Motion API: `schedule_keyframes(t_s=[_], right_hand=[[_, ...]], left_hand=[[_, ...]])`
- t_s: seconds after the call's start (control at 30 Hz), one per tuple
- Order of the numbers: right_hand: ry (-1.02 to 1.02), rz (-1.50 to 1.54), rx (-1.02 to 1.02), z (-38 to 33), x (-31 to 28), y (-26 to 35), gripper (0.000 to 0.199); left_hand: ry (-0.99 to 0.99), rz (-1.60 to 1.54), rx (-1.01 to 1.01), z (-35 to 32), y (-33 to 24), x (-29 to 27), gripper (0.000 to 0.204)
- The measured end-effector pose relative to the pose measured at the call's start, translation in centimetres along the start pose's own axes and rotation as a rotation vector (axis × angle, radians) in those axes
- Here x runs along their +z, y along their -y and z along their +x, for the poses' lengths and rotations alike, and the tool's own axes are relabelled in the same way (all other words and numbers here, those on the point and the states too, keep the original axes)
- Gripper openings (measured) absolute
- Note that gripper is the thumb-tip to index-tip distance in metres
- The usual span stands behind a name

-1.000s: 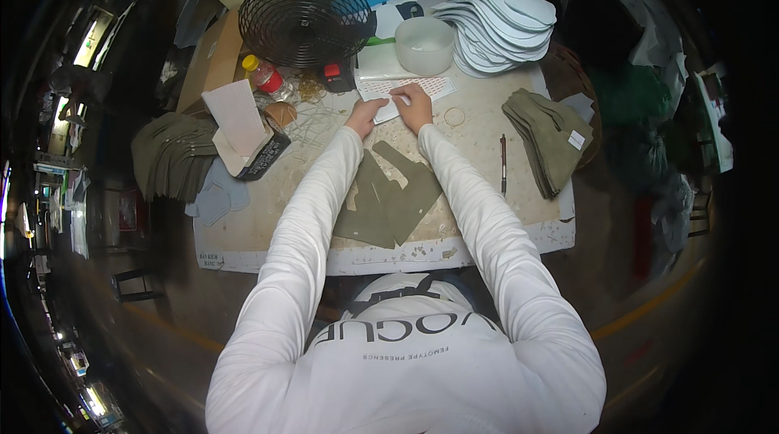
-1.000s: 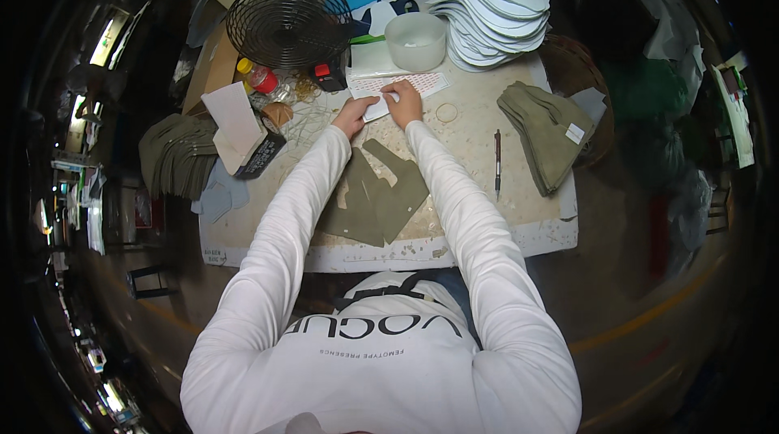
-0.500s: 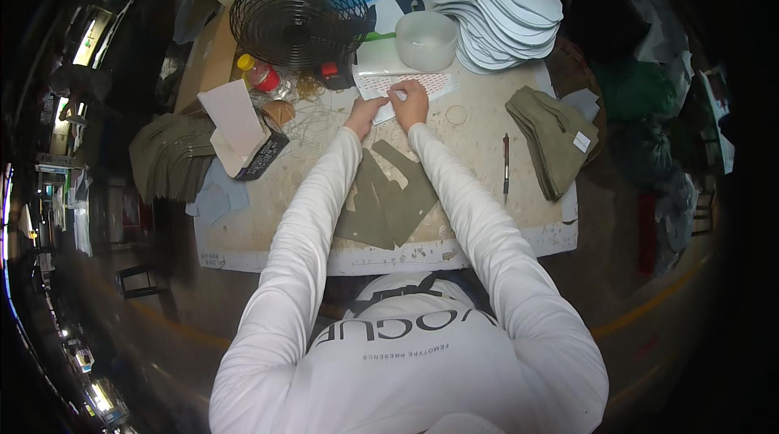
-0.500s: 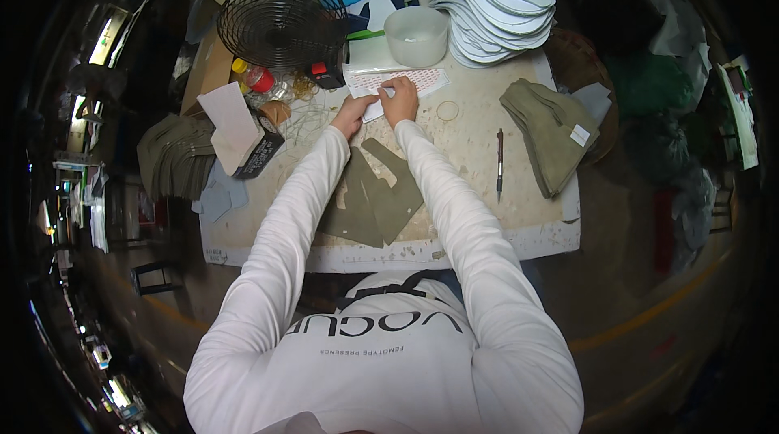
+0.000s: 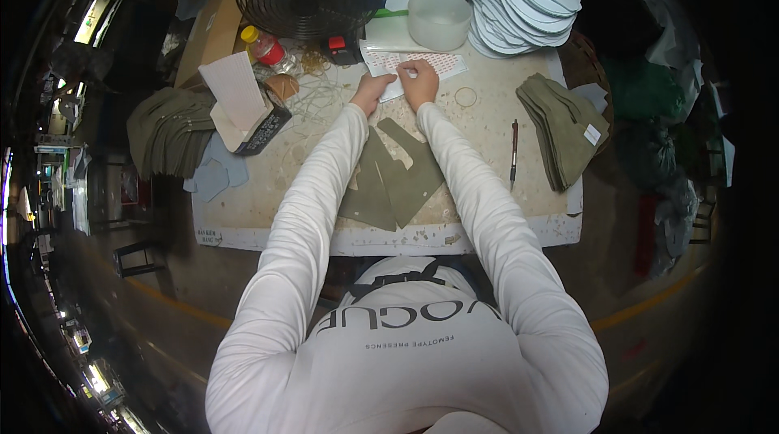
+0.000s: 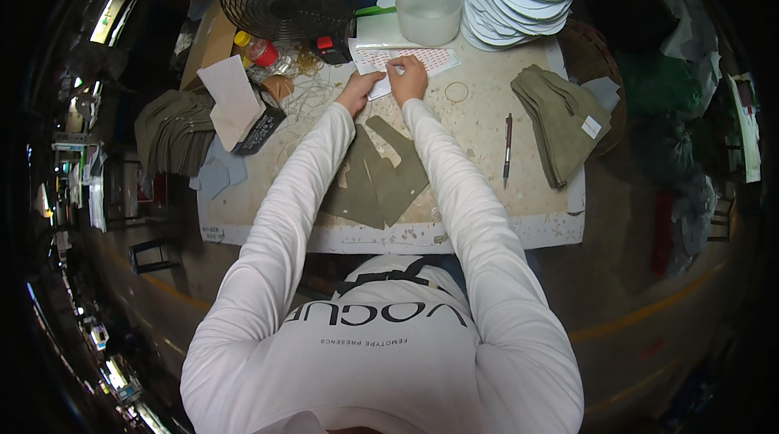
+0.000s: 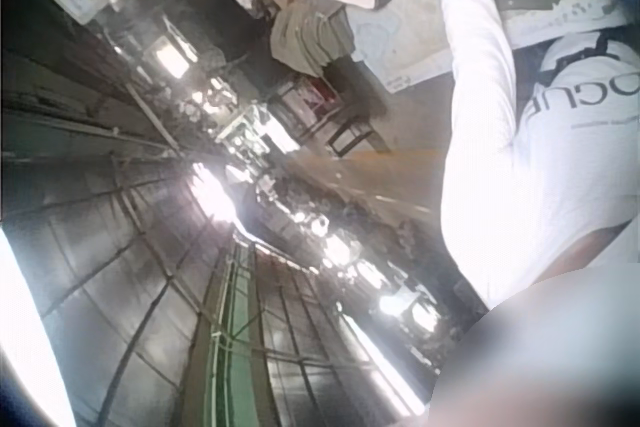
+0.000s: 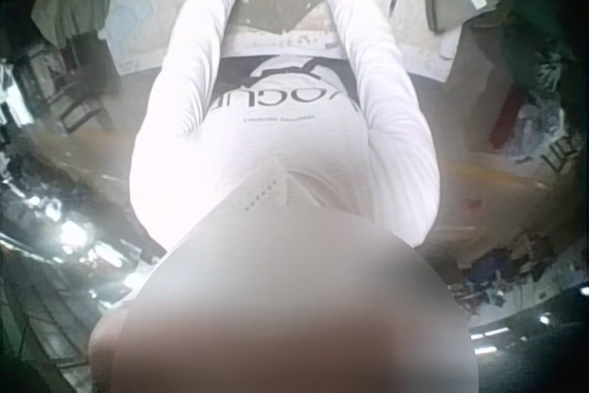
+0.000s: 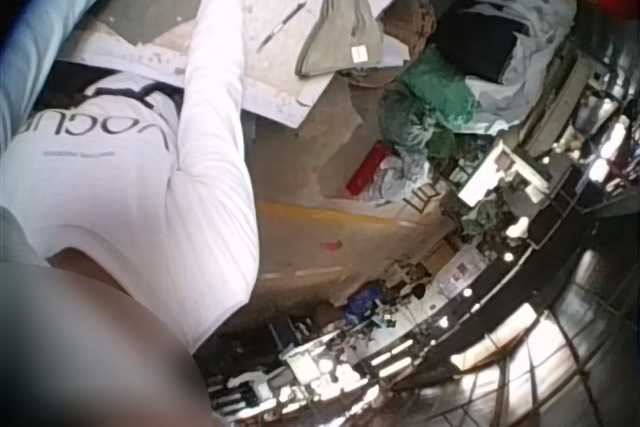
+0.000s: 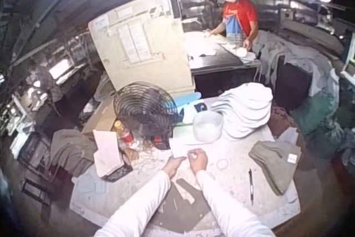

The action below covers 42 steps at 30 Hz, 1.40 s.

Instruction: The person folds multiple olive-green fabric pieces on a worktable, aligning edges and stacking them into neat piles. They occasionally use a pen to mark the fabric and handle paper templates and other items on the table.

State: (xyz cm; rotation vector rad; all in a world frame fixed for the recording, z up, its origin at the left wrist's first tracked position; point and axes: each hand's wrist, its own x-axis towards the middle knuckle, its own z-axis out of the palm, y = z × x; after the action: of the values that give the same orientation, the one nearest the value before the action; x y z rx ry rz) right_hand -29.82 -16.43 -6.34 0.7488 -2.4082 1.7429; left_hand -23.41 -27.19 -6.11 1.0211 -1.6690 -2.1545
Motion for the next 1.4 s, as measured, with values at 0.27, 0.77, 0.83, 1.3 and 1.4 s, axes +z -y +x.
schedule_keyframes(t_s=[0.27,0.77,0.83,1.3,1.4], right_hand=[[0.134,0.277,0.175,-1.3,-4.8,3.4,0.011],[0.422,-0.057,0.075,-13.3,-5.5,5.7,0.007],[0.426,-0.078,0.028,-13.4,-5.6,5.5,0.009],[0.346,-0.041,0.036,-14.6,-5.2,5.8,0.009],[0.317,-0.035,0.029,-15.0,-5.1,6.1,0.011]], left_hand=[[0.08,0.07,-0.089,-5.0,-4.4,-1.1,0.035],[-0.219,0.759,0.088,-17.4,0.9,-4.4,0.023],[-0.145,0.892,0.108,-16.6,0.7,-3.9,0.025],[-0.108,0.979,0.116,-14.6,0.0,-4.4,0.029],[-0.131,1.012,0.108,-14.5,0.1,-4.5,0.028]])
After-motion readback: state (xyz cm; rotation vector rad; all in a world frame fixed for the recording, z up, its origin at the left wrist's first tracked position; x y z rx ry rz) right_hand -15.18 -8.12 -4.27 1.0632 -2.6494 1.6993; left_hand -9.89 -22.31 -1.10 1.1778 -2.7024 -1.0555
